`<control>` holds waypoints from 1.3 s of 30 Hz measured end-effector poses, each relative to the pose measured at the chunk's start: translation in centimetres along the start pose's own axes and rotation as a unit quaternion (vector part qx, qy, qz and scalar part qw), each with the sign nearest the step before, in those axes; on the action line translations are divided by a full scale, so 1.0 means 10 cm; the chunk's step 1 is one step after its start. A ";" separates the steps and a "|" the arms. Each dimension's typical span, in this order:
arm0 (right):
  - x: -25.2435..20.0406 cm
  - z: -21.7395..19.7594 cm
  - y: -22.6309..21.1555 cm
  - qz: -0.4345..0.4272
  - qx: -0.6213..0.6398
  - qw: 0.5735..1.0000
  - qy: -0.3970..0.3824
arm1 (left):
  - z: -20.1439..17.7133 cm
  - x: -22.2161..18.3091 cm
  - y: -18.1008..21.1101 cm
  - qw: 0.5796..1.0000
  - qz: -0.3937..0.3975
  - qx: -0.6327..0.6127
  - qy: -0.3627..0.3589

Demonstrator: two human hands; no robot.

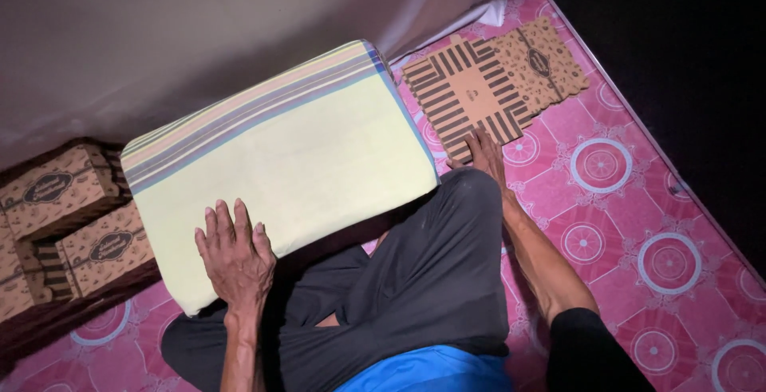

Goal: Assembling cardboard boxes from flat templates by folding and tucking tabs.

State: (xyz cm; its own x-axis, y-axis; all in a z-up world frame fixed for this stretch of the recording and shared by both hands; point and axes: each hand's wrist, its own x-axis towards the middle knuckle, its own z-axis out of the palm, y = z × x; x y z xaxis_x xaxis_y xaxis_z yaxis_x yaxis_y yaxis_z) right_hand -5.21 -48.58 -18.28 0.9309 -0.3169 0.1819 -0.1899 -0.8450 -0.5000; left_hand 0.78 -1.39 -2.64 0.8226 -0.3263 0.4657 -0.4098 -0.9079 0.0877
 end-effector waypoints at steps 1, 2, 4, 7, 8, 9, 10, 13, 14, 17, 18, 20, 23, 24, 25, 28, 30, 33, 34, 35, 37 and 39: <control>0.01 0.01 0.02 -0.003 0.000 1.000 0.000 | 0.08 -0.03 -0.04 1.000 -0.003 0.001 0.002; 0.02 0.03 0.04 0.046 0.010 0.999 -0.018 | 0.15 -0.05 -0.08 0.999 0.010 0.005 0.038; 0.03 0.06 0.08 0.094 0.022 0.995 -0.036 | 0.21 -0.07 -0.12 0.997 0.023 0.013 0.074; 0.03 0.09 0.16 0.093 0.010 0.995 -0.035 | 0.20 -0.06 -0.11 0.997 0.022 0.015 0.076; 0.02 0.10 0.19 0.091 0.005 0.995 -0.036 | 0.20 -0.06 -0.11 0.997 0.023 0.016 0.077; 0.02 0.11 0.22 0.090 0.001 0.995 -0.036 | 0.20 -0.06 -0.12 0.997 0.024 0.017 0.078; 0.03 0.12 0.24 0.089 0.001 0.995 -0.037 | 0.20 -0.06 -0.12 0.997 0.024 0.018 0.078; 0.05 0.07 0.22 0.099 0.021 0.994 -0.044 | 0.21 -0.06 -0.12 0.996 0.026 0.024 0.080; 0.04 0.01 0.15 0.103 0.039 0.993 -0.045 | 0.21 -0.06 -0.12 0.996 0.025 0.022 0.077; 0.04 -0.06 0.04 0.103 0.061 0.992 -0.040 | 0.21 -0.06 -0.12 0.997 0.021 0.022 0.076; 0.04 -0.07 0.01 0.100 0.063 0.992 -0.034 | 0.21 -0.06 -0.12 0.997 0.020 0.022 0.077; 0.03 -0.06 0.12 0.023 -0.018 1.000 0.002 | 0.21 -0.06 -0.11 0.997 0.019 0.021 0.078; 0.05 0.02 0.24 -0.072 -0.163 0.982 0.061 | 0.20 -0.06 -0.11 0.997 0.020 0.019 0.078; 0.07 0.06 0.27 -0.091 -0.226 0.966 0.083 | 0.19 -0.06 -0.11 0.997 0.020 0.018 0.077; 0.08 0.12 0.39 -0.092 -0.226 0.966 0.084 | 0.20 -0.06 -0.11 0.997 0.019 0.018 0.079; 0.12 0.25 0.63 -0.082 -0.196 0.973 0.093 | 0.20 -0.05 -0.10 0.996 0.016 0.028 0.083; 0.14 0.25 0.66 -0.057 -0.164 0.978 0.117 | 0.18 -0.06 -0.09 0.996 0.015 0.021 0.082; 0.15 0.21 0.65 -0.028 -0.116 0.984 0.131 | 0.17 -0.05 -0.09 0.996 0.016 0.026 0.082; 0.15 0.21 0.71 -0.028 -0.117 0.984 0.131 | 0.18 -0.06 -0.09 0.996 0.016 0.025 0.082; 0.17 0.21 0.76 -0.030 -0.102 0.985 0.134 | 0.18 -0.06 -0.10 0.996 0.016 0.023 0.082; 0.21 0.15 0.73 -0.034 -0.088 0.986 0.137 | 0.19 -0.06 -0.10 0.996 0.014 0.021 0.083; 0.23 0.02 0.58 -0.013 0.041 0.998 0.041 | 0.20 -0.05 -0.11 0.996 0.020 0.025 0.085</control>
State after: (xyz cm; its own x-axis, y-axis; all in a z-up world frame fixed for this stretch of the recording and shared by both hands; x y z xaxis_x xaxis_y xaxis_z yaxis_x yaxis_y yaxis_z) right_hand -4.13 -54.06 -20.95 0.9057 -0.3320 0.2637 -0.1357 -0.8161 -0.5617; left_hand 1.58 -0.77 -4.73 0.7255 -0.3168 0.6110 -0.4173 -0.9084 0.0246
